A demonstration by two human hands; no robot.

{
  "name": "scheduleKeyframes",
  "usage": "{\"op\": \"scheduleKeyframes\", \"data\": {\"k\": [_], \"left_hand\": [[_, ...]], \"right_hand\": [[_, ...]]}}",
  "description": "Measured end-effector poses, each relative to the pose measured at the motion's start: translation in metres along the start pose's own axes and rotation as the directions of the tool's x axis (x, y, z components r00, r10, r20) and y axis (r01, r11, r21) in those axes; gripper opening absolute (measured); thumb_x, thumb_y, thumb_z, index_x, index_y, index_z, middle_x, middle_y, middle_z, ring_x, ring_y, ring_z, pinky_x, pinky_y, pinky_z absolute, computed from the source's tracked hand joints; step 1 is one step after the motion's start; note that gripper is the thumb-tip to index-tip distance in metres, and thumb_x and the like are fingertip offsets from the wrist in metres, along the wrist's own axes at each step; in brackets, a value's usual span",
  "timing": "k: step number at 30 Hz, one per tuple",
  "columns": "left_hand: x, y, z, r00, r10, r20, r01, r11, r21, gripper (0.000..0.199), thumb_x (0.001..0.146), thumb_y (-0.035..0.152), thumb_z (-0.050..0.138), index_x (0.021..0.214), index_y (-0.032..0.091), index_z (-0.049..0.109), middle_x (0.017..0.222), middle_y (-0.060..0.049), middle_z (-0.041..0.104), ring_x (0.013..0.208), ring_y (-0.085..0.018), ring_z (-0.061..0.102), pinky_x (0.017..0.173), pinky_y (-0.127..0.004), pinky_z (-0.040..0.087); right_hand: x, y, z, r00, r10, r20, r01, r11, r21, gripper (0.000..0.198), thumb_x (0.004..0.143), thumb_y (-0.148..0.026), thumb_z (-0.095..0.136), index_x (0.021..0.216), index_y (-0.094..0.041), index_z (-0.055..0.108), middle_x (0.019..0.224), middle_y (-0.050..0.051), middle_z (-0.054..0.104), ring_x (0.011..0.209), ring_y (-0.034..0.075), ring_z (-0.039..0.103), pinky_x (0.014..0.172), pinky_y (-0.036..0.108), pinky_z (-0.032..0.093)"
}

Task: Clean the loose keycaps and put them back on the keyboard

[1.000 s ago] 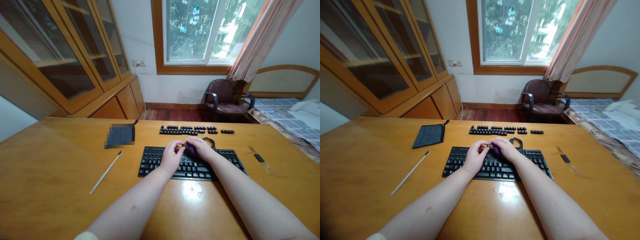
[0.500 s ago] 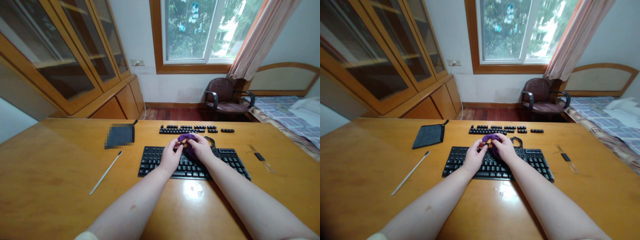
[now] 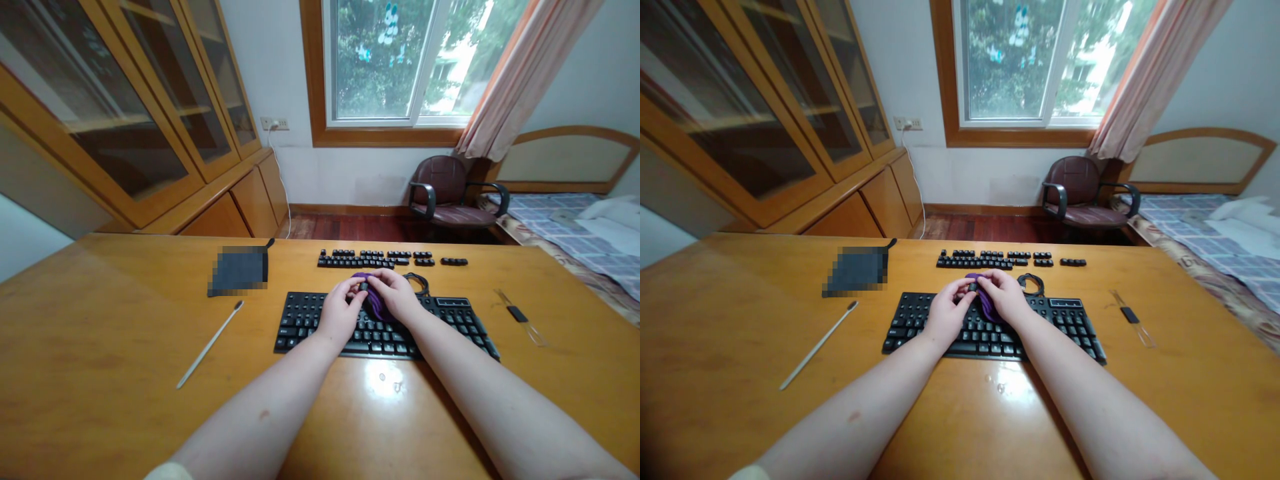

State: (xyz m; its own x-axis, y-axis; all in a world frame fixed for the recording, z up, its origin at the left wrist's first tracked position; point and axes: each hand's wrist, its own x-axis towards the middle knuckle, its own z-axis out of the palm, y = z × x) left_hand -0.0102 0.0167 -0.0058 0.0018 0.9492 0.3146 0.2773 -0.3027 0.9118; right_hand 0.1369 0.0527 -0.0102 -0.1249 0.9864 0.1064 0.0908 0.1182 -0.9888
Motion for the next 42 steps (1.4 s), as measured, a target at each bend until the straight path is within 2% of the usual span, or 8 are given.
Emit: {"op": "scheduleKeyframes", "data": {"k": [5, 11, 18, 22, 27, 32, 37, 42], "left_hand": [[0.000, -0.001, -0.001, 0.999, -0.006, -0.053, 0.007, 1.000, 0.014, 0.021, 0.079, 0.025, 0.056, 0.098, 0.019, 0.063, 0.097, -0.007, 0.062, 0.083, -0.016, 0.061, 0.079, -0.030, 0.049], [0.000, -0.006, 0.001, 0.996, -0.084, -0.038, 0.082, 0.995, -0.059, 0.022, 0.081, 0.027, 0.054, 0.100, 0.017, 0.060, 0.097, -0.008, 0.065, 0.085, -0.017, 0.062, 0.080, -0.031, 0.049], [0.001, -0.004, 0.000, 0.998, -0.066, -0.009, 0.066, 0.998, -0.013, 0.022, 0.079, 0.024, 0.056, 0.099, 0.019, 0.063, 0.091, -0.006, 0.067, 0.082, -0.017, 0.062, 0.080, -0.032, 0.050], [0.001, -0.008, 0.000, 0.998, -0.053, -0.024, 0.053, 0.998, 0.021, 0.025, 0.079, 0.025, 0.056, 0.102, 0.020, 0.064, 0.093, -0.006, 0.066, 0.086, -0.018, 0.062, 0.083, -0.034, 0.049], [0.002, -0.013, 0.003, 0.992, -0.110, -0.060, 0.101, 0.986, -0.136, 0.029, 0.080, 0.022, 0.055, 0.109, 0.018, 0.058, 0.099, -0.009, 0.064, 0.086, -0.016, 0.062, 0.082, -0.032, 0.050], [0.002, -0.011, 0.004, 0.989, -0.133, -0.060, 0.120, 0.977, -0.178, 0.022, 0.079, 0.022, 0.056, 0.100, 0.017, 0.057, 0.093, -0.007, 0.065, 0.079, -0.014, 0.064, 0.076, -0.029, 0.051], [0.002, -0.006, 0.002, 0.989, -0.144, -0.025, 0.137, 0.974, -0.183, 0.021, 0.079, 0.022, 0.056, 0.099, 0.017, 0.061, 0.096, -0.006, 0.068, 0.083, -0.015, 0.065, 0.079, -0.030, 0.051], [0.002, -0.002, 0.000, 0.986, -0.154, -0.069, 0.139, 0.972, -0.190, 0.021, 0.078, 0.021, 0.057, 0.096, 0.017, 0.066, 0.098, -0.006, 0.069, 0.090, -0.017, 0.064, 0.085, -0.032, 0.050]], "right_hand": [[-0.003, -0.010, 0.002, 0.995, 0.029, 0.099, -0.043, 0.988, 0.147, 0.028, 0.074, -0.039, 0.058, 0.091, -0.017, 0.061, 0.057, -0.004, 0.050, 0.045, 0.008, 0.038, 0.044, 0.023, 0.029], [-0.003, -0.013, 0.003, 0.981, 0.000, 0.193, -0.053, 0.962, 0.269, 0.030, 0.063, -0.024, 0.068, 0.091, -0.020, 0.058, 0.072, -0.002, 0.058, 0.063, 0.010, 0.052, 0.059, 0.024, 0.041], [-0.001, -0.010, 0.001, 0.993, -0.060, -0.098, 0.077, 0.981, 0.180, 0.025, 0.063, -0.031, 0.070, 0.081, -0.020, 0.056, 0.073, 0.001, 0.060, 0.064, 0.013, 0.055, 0.066, 0.029, 0.047], [-0.003, -0.014, 0.000, 1.000, -0.027, 0.004, 0.026, 0.982, 0.186, 0.020, 0.068, -0.035, 0.067, 0.081, -0.019, 0.063, 0.080, 0.004, 0.066, 0.072, 0.015, 0.060, 0.072, 0.031, 0.048], [-0.005, -0.014, -0.001, 0.987, 0.076, 0.144, -0.114, 0.954, 0.277, 0.030, 0.064, -0.034, 0.071, 0.089, -0.019, 0.065, 0.072, 0.003, 0.068, 0.062, 0.015, 0.061, 0.062, 0.030, 0.049], [-0.003, -0.013, -0.002, 0.985, 0.064, 0.161, -0.111, 0.947, 0.303, 0.036, 0.060, -0.026, 0.074, 0.094, -0.019, 0.064, 0.070, 0.000, 0.067, 0.055, 0.011, 0.058, 0.055, 0.025, 0.045], [-0.002, -0.010, -0.001, 0.976, 0.077, 0.202, -0.122, 0.968, 0.221, 0.041, 0.062, -0.024, 0.071, 0.102, -0.019, 0.064, 0.070, 0.000, 0.066, 0.054, 0.010, 0.054, 0.056, 0.025, 0.044], [-0.002, -0.002, -0.001, 0.990, -0.022, 0.137, 0.020, 1.000, 0.012, 0.028, 0.066, -0.026, 0.067, 0.092, -0.020, 0.068, 0.088, 0.003, 0.068, 0.078, 0.017, 0.060, 0.077, 0.034, 0.046]]}}
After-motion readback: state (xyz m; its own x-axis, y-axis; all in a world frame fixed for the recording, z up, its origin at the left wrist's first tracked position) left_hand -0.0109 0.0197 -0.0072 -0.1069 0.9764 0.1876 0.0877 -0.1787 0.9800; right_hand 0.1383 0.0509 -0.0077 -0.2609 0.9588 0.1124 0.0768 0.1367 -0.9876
